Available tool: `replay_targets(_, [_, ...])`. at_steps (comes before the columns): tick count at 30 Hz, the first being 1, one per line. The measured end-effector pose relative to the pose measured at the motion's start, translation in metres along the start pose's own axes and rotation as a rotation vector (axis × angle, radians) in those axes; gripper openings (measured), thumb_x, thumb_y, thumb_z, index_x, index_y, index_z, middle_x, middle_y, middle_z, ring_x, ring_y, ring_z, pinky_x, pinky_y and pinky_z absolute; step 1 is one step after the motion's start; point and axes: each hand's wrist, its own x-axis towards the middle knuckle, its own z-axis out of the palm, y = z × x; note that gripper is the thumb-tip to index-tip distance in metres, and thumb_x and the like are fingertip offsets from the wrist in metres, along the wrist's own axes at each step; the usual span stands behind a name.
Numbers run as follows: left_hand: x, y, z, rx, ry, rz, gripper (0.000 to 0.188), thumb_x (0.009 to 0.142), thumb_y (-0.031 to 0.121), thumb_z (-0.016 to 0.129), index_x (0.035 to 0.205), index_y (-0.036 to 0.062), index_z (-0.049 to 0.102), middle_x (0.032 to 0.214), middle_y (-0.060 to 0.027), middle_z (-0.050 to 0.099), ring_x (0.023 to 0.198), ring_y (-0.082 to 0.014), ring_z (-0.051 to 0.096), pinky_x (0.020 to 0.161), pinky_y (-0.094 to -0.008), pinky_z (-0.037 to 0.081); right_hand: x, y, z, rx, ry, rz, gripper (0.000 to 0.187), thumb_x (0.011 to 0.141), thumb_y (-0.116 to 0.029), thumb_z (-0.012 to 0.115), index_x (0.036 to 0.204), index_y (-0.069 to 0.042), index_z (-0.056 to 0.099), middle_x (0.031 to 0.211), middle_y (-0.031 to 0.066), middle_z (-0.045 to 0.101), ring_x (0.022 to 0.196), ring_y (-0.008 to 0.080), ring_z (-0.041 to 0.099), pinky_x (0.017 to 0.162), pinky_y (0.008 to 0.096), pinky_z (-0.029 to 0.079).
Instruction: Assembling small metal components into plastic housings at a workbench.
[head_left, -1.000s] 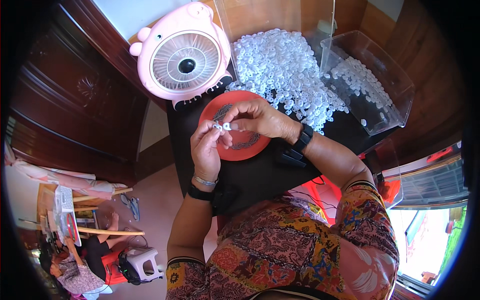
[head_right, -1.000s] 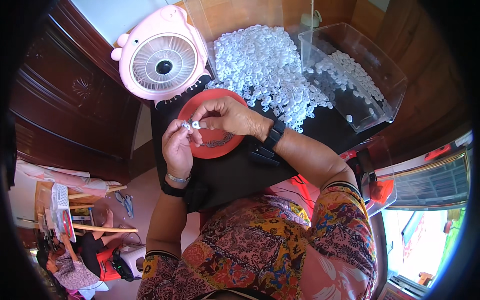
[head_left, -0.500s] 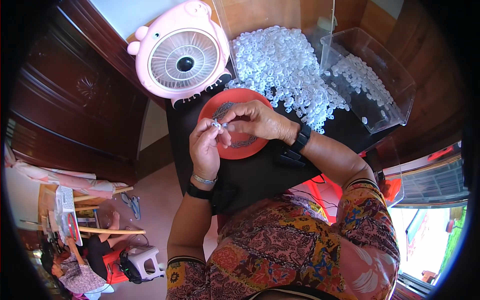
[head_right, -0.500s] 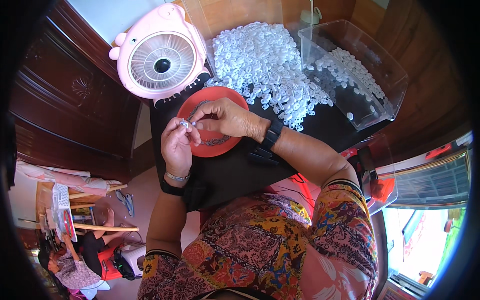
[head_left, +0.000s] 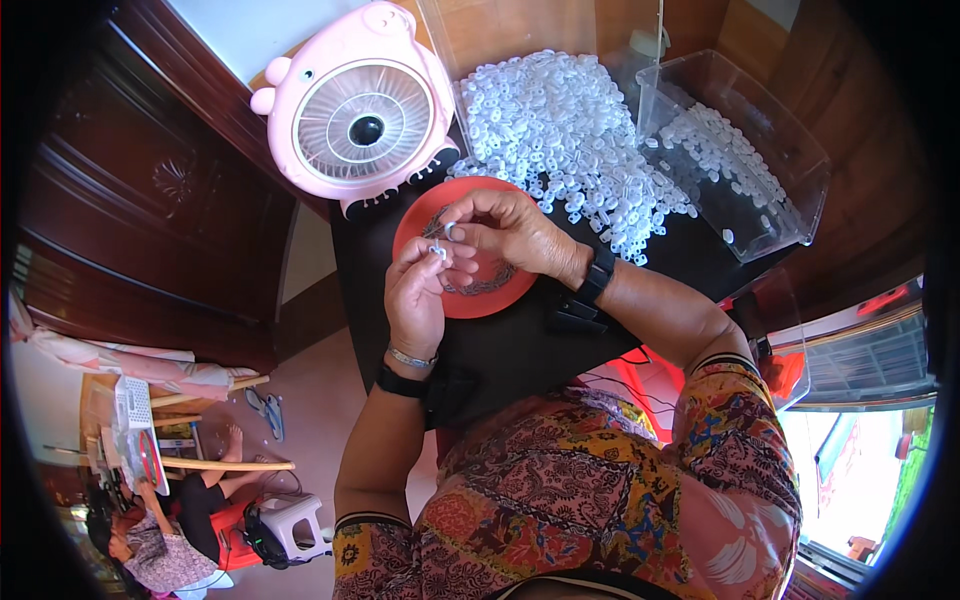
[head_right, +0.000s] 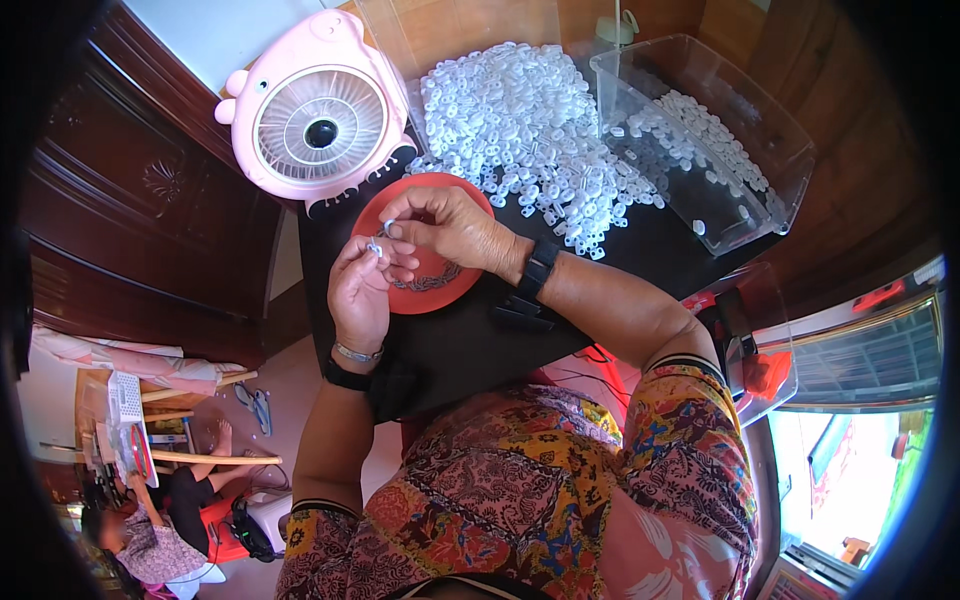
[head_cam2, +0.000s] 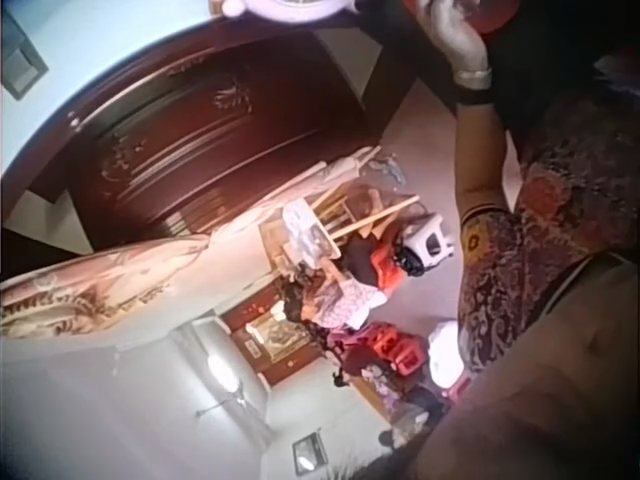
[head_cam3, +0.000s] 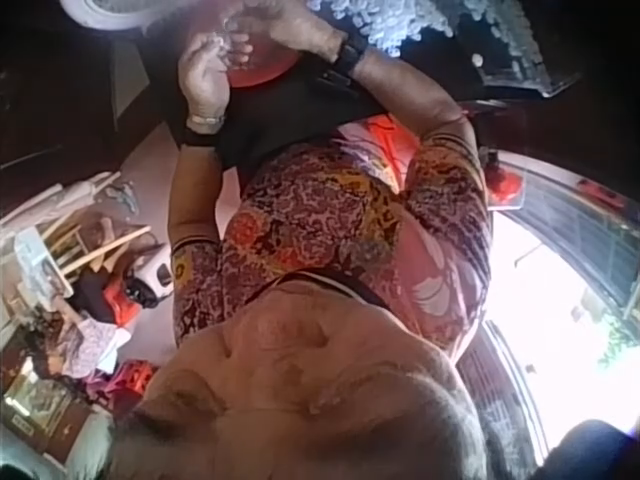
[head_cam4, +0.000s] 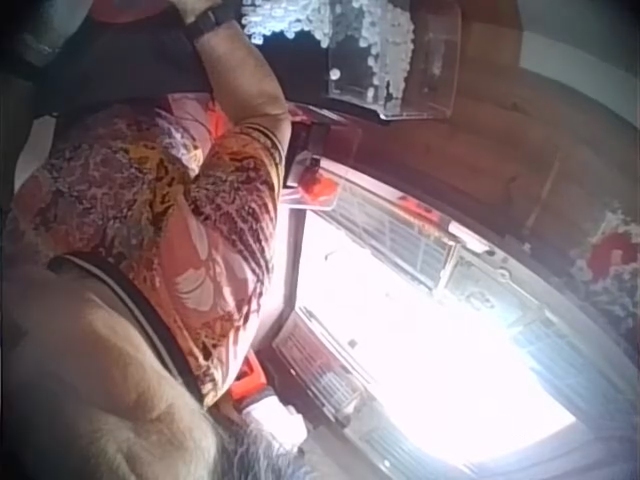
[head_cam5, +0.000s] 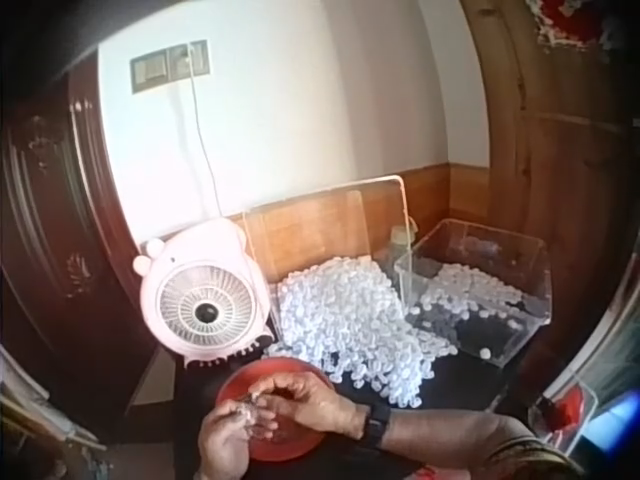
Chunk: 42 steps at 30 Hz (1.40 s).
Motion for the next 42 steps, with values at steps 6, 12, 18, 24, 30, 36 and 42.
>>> replay_targets(6, [0.001,-0.001,-0.002,-0.009,0.010,0.003,0.018,0.089,0.016,0.047,0.087,0.0005,0.056,0.094,-0.0171,0.066,0.082,-0.0215,0.064,0.073,-0.0299,0.050,0.001,0.000,-0.010,0.025,-0.047,0.123,0.009,0.091,-0.001,0.059,0.099,-0.003,0.062,0.090,-0.0002,0.063,0.086,0.0062,0.059,0.080,0.0228,0.048])
replay_targets(12, [0.001,-0.006,0.001,0.020,0.022,-0.061,0.019,0.088,0.017,0.048,0.085,0.0007,0.056,0.093,-0.0149,0.065,0.084,-0.0216,0.063,0.074,-0.0309,0.050,-0.001,-0.008,-0.002,0.079,0.066,0.136,0.009,0.090,-0.002,0.060,0.099,-0.002,0.062,0.089,0.0006,0.065,0.085,0.0062,0.059,0.079,0.0224,0.048])
replay_targets(18, [0.002,-0.006,-0.007,-0.029,0.024,-0.056,0.017,0.088,0.016,0.048,0.084,0.0010,0.056,0.092,-0.0150,0.065,0.078,-0.0195,0.063,0.070,-0.0288,0.050,-0.001,-0.009,-0.001,-0.007,-0.041,0.056,0.008,0.089,-0.001,0.061,0.097,-0.002,0.063,0.087,0.0011,0.065,0.083,0.0061,0.059,0.078,0.0231,0.048])
replay_targets(24, [0.001,-0.004,-0.005,0.044,0.087,-0.026,0.014,0.089,0.012,0.047,0.085,0.0012,0.056,0.085,-0.0125,0.066,0.072,-0.0164,0.061,0.066,-0.0266,0.049,0.000,-0.013,-0.010,-0.152,-0.124,0.099,0.011,0.087,-0.001,0.064,0.098,-0.001,0.061,0.088,0.0006,0.064,0.083,0.0064,0.058,0.078,0.0233,0.047])
replay_targets(30, [-0.001,0.001,0.003,0.156,0.162,-0.021,0.015,0.089,0.013,0.049,0.080,0.0031,0.055,0.077,-0.0076,0.063,0.064,-0.0119,0.058,0.058,-0.0227,0.044,0.003,-0.012,-0.012,0.061,-0.017,0.194,0.014,0.085,-0.002,0.066,0.098,-0.002,0.063,0.089,0.0008,0.065,0.080,0.0063,0.058,0.075,0.0219,0.047])
replay_targets(36, [-0.001,-0.001,0.002,0.336,0.161,-0.072,0.016,0.088,0.015,0.052,0.075,0.0057,0.055,0.061,-0.0002,0.054,0.052,-0.0065,0.049,0.048,-0.0191,0.035,0.005,-0.013,-0.019,0.083,0.006,0.259,0.012,0.086,-0.003,0.065,0.098,-0.002,0.066,0.084,0.0007,0.065,0.072,0.0051,0.058,0.068,0.0199,0.049])
replay_targets(42, [-0.002,-0.001,0.002,0.357,0.187,-0.092,0.015,0.086,0.015,0.054,0.075,0.0059,0.055,0.059,0.0021,0.052,0.050,-0.0043,0.046,0.046,-0.0181,0.032,0.003,-0.015,-0.015,0.075,-0.024,0.259,0.012,0.087,-0.004,0.065,0.098,-0.002,0.067,0.084,0.0004,0.065,0.072,0.0051,0.058,0.068,0.0202,0.048])
